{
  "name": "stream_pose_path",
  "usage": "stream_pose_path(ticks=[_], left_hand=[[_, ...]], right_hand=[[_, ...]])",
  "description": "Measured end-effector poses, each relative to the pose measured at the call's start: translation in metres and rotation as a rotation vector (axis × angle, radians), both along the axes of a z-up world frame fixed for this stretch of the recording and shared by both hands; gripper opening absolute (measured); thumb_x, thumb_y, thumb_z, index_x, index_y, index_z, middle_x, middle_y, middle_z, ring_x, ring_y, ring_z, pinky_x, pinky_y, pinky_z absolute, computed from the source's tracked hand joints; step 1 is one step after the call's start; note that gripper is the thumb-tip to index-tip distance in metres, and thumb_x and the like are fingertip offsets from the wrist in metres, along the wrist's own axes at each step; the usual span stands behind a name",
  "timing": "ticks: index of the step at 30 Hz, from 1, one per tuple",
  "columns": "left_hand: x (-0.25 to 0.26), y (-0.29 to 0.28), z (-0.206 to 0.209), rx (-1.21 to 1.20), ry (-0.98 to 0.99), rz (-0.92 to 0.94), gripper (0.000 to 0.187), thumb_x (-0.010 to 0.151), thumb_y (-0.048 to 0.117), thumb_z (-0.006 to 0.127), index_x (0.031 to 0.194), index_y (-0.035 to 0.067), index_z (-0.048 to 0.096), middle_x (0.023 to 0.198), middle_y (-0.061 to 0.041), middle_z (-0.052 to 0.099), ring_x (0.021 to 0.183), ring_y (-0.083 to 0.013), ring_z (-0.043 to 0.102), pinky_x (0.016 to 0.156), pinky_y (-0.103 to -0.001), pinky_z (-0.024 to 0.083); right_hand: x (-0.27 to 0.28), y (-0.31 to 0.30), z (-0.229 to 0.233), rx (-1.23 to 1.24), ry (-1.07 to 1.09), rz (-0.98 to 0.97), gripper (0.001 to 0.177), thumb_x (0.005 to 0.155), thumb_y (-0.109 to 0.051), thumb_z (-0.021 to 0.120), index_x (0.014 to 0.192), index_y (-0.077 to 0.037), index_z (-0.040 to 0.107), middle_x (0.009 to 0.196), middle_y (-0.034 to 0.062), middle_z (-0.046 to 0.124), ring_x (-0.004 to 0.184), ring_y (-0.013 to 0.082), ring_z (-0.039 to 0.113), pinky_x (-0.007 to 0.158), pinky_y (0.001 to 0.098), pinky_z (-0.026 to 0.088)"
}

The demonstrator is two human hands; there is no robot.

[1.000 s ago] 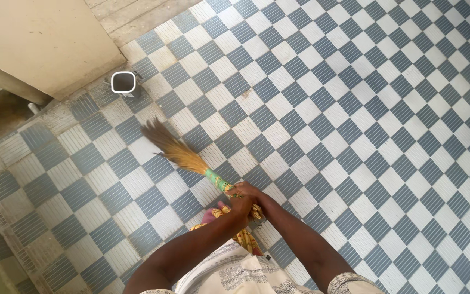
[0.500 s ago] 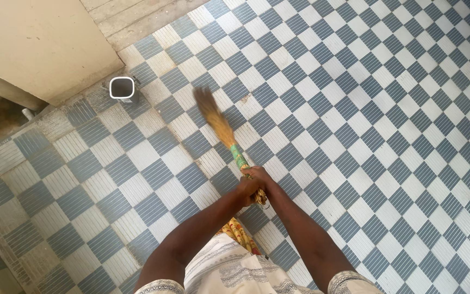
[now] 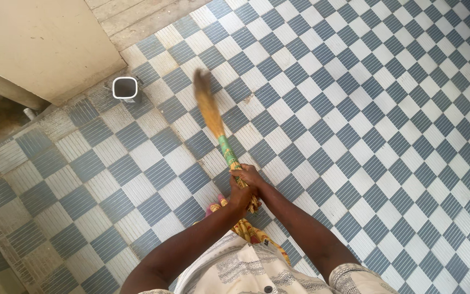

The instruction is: The person sweeps a tiled floor using a hand broom, moving across the room and gathering dust near various objects including buckets and pots.

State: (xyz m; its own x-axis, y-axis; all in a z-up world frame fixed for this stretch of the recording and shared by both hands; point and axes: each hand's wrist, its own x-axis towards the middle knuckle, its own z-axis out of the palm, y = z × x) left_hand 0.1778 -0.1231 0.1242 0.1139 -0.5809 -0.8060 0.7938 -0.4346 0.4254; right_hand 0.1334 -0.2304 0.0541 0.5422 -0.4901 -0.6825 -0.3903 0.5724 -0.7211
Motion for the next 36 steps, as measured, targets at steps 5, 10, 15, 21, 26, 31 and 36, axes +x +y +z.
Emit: stream_pose_path(ticks=[5,10,15,21,26,31,36], left_hand=[[0.013,-0.002,-0.014,0.085,-0.120,0.150,0.115,0.077,-0.001,0.067,0.159,0.031,-0.006,0.120,-0.018,0.055,0.088,-0.0315,0.070,0.062,-0.048,0.064],[0.043,-0.011,-0.009,0.171,-0.049,0.183,0.106,0.076,-0.004,0.064,0.156,0.026,0.003,0.116,-0.026,0.057,0.082,-0.0381,0.069,0.056,-0.047,0.059],[0.059,-0.036,-0.034,0.020,-0.044,0.152,0.091,0.077,-0.009,0.063,0.150,0.015,0.015,0.107,-0.026,0.056,0.078,-0.0358,0.066,0.053,-0.045,0.056],[0.072,-0.091,-0.063,-0.080,-0.076,0.127,0.077,0.075,-0.010,0.064,0.142,0.003,0.028,0.098,-0.022,0.060,0.076,-0.0331,0.069,0.055,-0.044,0.062],[0.086,-0.121,-0.038,0.001,-0.098,0.044,0.080,0.075,-0.011,0.065,0.143,0.006,0.028,0.094,-0.021,0.060,0.067,-0.0310,0.066,0.049,-0.042,0.057],[0.084,-0.121,-0.013,-0.043,-0.150,0.044,0.085,0.071,-0.010,0.062,0.146,0.013,0.030,0.091,-0.020,0.059,0.058,-0.0259,0.062,0.042,-0.037,0.053],[0.068,-0.109,-0.011,0.003,-0.328,0.058,0.109,0.077,-0.005,0.069,0.162,0.021,0.006,0.102,-0.017,0.066,0.075,-0.0199,0.071,0.060,-0.026,0.061]], right_hand=[[0.034,0.000,-0.022,0.069,0.107,0.180,0.040,0.082,-0.021,0.083,0.111,0.003,0.071,0.088,0.0127,0.073,0.070,0.0187,0.068,0.060,0.0321,0.056],[0.066,-0.010,-0.051,0.056,0.165,0.313,0.050,0.079,-0.024,0.085,0.115,0.008,0.071,0.096,0.0180,0.076,0.079,0.0243,0.074,0.070,0.0358,0.061],[0.079,-0.036,-0.051,0.039,0.182,0.201,0.053,0.075,-0.023,0.090,0.112,0.013,0.075,0.098,0.0192,0.077,0.080,0.0250,0.073,0.069,0.0370,0.057],[0.086,-0.090,-0.045,-0.038,0.248,0.204,0.047,0.080,-0.024,0.086,0.114,0.007,0.075,0.094,0.0125,0.075,0.075,0.0205,0.071,0.063,0.0327,0.054],[0.084,-0.115,-0.049,0.137,0.060,-0.164,0.034,0.085,-0.013,0.080,0.105,0.011,0.066,0.085,0.0185,0.071,0.062,0.0239,0.070,0.054,0.0362,0.058],[0.077,-0.123,-0.032,0.098,-0.027,-0.119,0.031,0.088,-0.013,0.078,0.107,0.006,0.062,0.080,0.0132,0.066,0.057,0.0191,0.065,0.048,0.0323,0.053],[0.082,-0.114,-0.010,0.147,-0.055,0.008,0.032,0.087,-0.015,0.076,0.114,-0.003,0.066,0.082,0.0116,0.067,0.056,0.0174,0.062,0.047,0.0304,0.050]])
